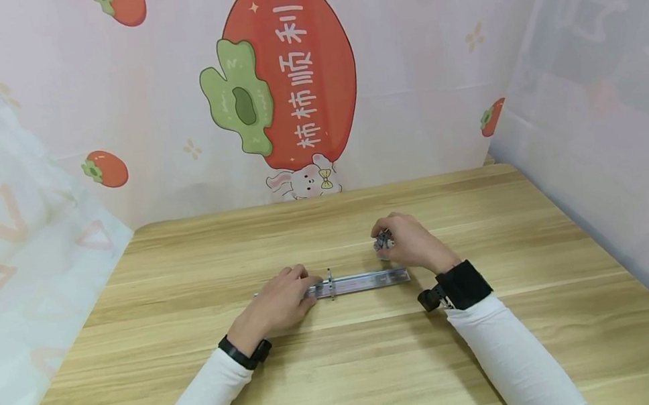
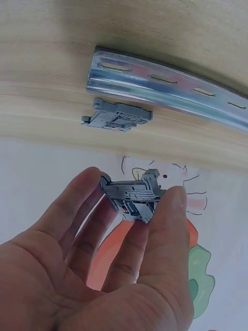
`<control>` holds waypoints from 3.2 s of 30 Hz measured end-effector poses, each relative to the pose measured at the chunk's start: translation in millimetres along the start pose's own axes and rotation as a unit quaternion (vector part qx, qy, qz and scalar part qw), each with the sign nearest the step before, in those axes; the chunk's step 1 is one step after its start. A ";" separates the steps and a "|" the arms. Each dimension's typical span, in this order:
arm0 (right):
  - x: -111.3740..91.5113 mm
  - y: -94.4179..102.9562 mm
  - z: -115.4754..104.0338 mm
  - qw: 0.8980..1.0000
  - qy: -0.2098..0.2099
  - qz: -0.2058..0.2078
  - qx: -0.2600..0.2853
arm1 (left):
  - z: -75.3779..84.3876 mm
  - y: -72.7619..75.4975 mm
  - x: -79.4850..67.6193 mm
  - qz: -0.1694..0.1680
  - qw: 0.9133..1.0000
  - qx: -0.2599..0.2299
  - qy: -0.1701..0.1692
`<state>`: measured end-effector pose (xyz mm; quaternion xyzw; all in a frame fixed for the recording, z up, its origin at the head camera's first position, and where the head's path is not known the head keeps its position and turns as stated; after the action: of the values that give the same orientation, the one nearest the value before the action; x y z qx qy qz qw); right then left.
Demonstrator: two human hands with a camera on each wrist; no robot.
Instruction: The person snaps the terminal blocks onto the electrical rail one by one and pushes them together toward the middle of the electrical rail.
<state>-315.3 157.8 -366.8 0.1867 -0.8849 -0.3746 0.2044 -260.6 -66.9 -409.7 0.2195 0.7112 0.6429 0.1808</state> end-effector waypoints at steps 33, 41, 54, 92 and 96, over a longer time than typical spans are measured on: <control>2.3 -13.8 -22.0 0.998 0.011 -0.012 0.056 | 0.3 -0.4 -0.1 -0.002 1.000 0.001 -0.004; 3.2 -19.3 -30.0 0.997 0.029 -0.017 0.074 | -0.1 -1.0 0.4 -0.006 1.000 0.001 -0.002; 5.6 -32.7 -33.8 0.991 0.060 -0.025 0.118 | -0.6 -1.0 0.7 -0.004 1.000 -0.005 -0.001; 6.6 -66.8 -34.7 0.981 0.012 -0.049 0.186 | -1.0 -0.6 1.0 0.004 1.000 -0.004 -0.006; 6.3 -67.8 -33.6 0.982 0.007 -0.055 0.178 | -1.1 0.1 0.9 0.005 1.000 -0.002 -0.007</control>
<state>-291.8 91.0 -394.1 0.2714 -0.9243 -0.2204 0.1535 -261.9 -67.3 -409.5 0.2268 0.7077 0.6437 0.1828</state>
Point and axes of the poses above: each hand's wrist, its own x-axis towards the middle knuckle, its own y-axis out of the back of the hand, z = x × y, the point moved 6 cm from there along x, towards the middle knuckle, and after that the axes turned 10 degrees about x, right-handed, at the moved point
